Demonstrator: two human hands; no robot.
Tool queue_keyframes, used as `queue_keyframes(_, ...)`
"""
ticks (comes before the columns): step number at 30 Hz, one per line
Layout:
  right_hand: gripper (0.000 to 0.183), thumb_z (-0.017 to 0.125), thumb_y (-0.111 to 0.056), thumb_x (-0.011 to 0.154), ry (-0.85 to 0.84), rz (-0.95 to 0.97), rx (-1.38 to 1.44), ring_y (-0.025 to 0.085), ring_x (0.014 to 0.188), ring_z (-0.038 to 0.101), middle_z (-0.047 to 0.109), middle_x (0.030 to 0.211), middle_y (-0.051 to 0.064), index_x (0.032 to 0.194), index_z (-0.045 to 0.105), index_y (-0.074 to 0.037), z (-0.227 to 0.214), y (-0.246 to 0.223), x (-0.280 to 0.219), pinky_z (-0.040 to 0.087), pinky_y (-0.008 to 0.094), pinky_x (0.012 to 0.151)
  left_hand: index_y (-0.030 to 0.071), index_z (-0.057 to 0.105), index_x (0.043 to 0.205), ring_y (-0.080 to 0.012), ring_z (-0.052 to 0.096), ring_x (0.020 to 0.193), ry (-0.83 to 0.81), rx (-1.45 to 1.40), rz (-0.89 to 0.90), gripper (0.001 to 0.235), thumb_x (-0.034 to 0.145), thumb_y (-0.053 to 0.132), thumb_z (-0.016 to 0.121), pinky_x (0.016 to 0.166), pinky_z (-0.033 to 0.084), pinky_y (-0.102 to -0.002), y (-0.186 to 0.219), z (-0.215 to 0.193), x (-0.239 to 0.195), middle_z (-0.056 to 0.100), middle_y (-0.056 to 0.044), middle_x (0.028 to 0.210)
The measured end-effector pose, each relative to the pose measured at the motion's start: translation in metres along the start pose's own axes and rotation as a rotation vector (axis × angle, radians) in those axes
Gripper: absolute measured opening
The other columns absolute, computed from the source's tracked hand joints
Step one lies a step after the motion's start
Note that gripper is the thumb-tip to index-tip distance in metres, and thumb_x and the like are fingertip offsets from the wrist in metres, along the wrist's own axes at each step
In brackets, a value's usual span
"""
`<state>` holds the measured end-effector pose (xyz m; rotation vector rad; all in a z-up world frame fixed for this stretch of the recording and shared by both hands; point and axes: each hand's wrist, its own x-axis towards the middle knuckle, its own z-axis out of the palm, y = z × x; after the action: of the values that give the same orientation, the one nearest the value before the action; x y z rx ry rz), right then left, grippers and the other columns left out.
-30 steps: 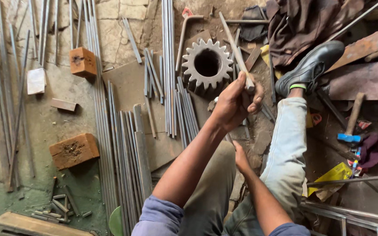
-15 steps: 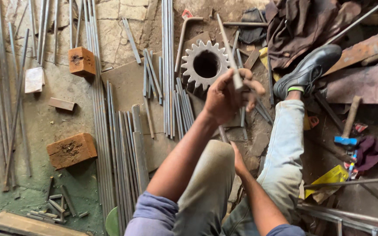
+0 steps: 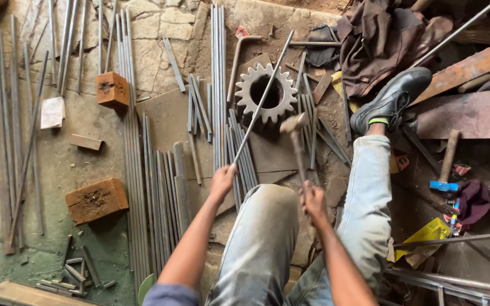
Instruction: The person straightens several metal rods by hand and using a hammer against a large metal gear on the floor.
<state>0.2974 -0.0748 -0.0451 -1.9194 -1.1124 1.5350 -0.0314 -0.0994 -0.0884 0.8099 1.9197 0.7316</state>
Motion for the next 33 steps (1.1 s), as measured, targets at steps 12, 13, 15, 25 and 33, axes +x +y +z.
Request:
queue_keyframes(12, 0.035, 0.059, -0.045, 0.107, -0.06, -0.89, 0.366, 0.01, 0.052, 0.05, 0.053, 0.068, 0.0, 0.103, 0.057, -0.01, 0.002, -0.265, 0.059, 0.041, 0.025, 0.048, 0.0, 0.061, 0.082, -0.0169, 0.05, 0.065, 0.053, -0.006, -0.107, 0.048, 0.099, 0.044, 0.058, 0.063, 0.045, -0.036, -0.087, -0.073, -0.13, 0.054, -0.01, 0.066)
queue_keyframes(13, 0.035, 0.06, -0.045, 0.106, -0.052, -0.879, 0.388, 0.01, 0.051, 0.049, 0.053, 0.066, 0.0, 0.102, 0.057, -0.011, 0.014, -0.26, 0.076, 0.04, 0.025, 0.047, 0.0, 0.061, 0.082, -0.0169, 0.049, 0.066, 0.058, -0.013, -0.117, 0.048, 0.1, 0.044, 0.058, 0.063, 0.045, -0.037, -0.087, -0.073, -0.131, 0.053, -0.01, 0.066)
queue_keyframes(15, 0.034, 0.056, -0.043, 0.109, 0.112, -0.858, 0.046, 0.011, 0.053, 0.053, 0.056, 0.066, 0.003, 0.109, 0.063, -0.01, 0.024, -0.225, 0.105, 0.041, 0.027, 0.049, 0.0, 0.062, 0.083, -0.017, 0.049, 0.066, 0.062, -0.024, -0.124, 0.048, 0.099, 0.044, 0.058, 0.063, 0.045, -0.037, -0.09, -0.073, -0.132, 0.054, -0.01, 0.067)
queue_keyframes(25, 0.037, 0.052, -0.044, 0.107, 0.016, -0.45, 0.112, 0.011, 0.04, 0.048, 0.056, 0.061, 0.001, 0.09, 0.06, -0.012, 0.04, -0.228, 0.154, 0.038, 0.031, 0.031, 0.008, 0.07, 0.092, -0.0352, 0.066, 0.072, 0.112, 0.182, -0.185, 0.048, 0.095, 0.054, 0.059, 0.067, 0.048, -0.046, -0.057, -0.075, -0.142, 0.067, -0.017, 0.073)
queue_keyframes(33, 0.039, 0.054, -0.041, 0.106, 0.004, -0.16, -0.176, 0.014, 0.039, 0.048, 0.053, 0.056, 0.002, 0.082, 0.057, -0.01, 0.031, -0.177, 0.18, 0.038, 0.033, 0.035, 0.007, 0.071, 0.093, -0.0349, 0.068, 0.073, 0.179, 0.124, -0.114, 0.047, 0.092, 0.054, 0.064, 0.067, 0.05, -0.046, -0.067, -0.071, -0.145, 0.069, -0.016, 0.076)
